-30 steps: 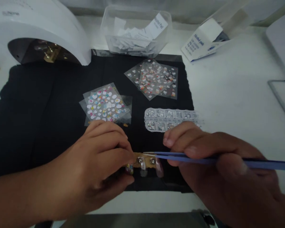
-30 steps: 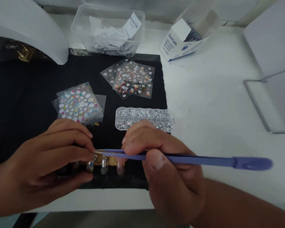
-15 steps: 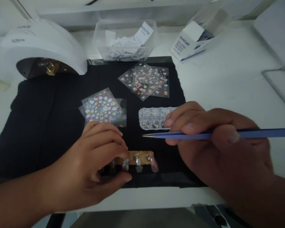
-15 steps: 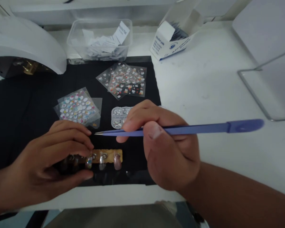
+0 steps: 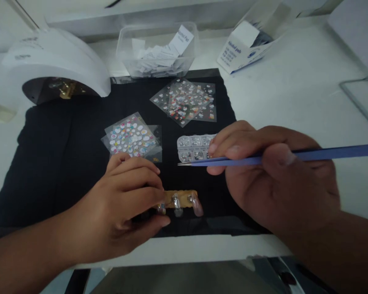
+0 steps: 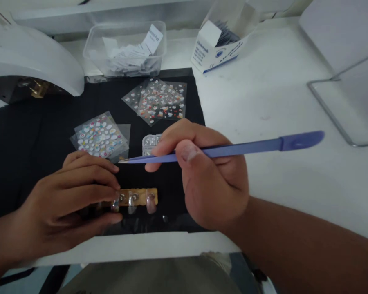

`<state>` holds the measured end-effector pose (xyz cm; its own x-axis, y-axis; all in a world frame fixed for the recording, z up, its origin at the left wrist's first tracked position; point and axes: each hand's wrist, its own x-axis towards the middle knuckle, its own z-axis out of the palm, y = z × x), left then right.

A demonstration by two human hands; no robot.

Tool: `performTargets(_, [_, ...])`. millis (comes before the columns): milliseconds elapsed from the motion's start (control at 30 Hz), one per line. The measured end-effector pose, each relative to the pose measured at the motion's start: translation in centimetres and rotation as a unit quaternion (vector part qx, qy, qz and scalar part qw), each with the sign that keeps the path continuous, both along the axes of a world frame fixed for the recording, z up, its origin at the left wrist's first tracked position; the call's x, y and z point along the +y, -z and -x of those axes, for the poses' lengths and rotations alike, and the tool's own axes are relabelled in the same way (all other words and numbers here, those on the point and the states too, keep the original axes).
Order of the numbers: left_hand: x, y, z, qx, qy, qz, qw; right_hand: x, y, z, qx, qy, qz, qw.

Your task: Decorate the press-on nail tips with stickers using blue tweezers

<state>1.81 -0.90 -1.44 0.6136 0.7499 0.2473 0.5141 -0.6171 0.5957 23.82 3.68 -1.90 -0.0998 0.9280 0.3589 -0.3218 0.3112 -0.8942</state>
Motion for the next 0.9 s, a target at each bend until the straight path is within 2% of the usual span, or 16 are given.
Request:
performTargets(567, [0.42, 0.72, 0.32, -0.015, 0.032, -0.006, 0.999, 0.15, -0.23, -0.23, 0.014, -0.001, 0.006, 1.0])
performTargets(900, [0.04, 0.45, 0.11, -0.004, 0.003, 0.005, 1.0, 0.08, -0.14, -0.29, 0.007, 0.004, 0.008, 1.0])
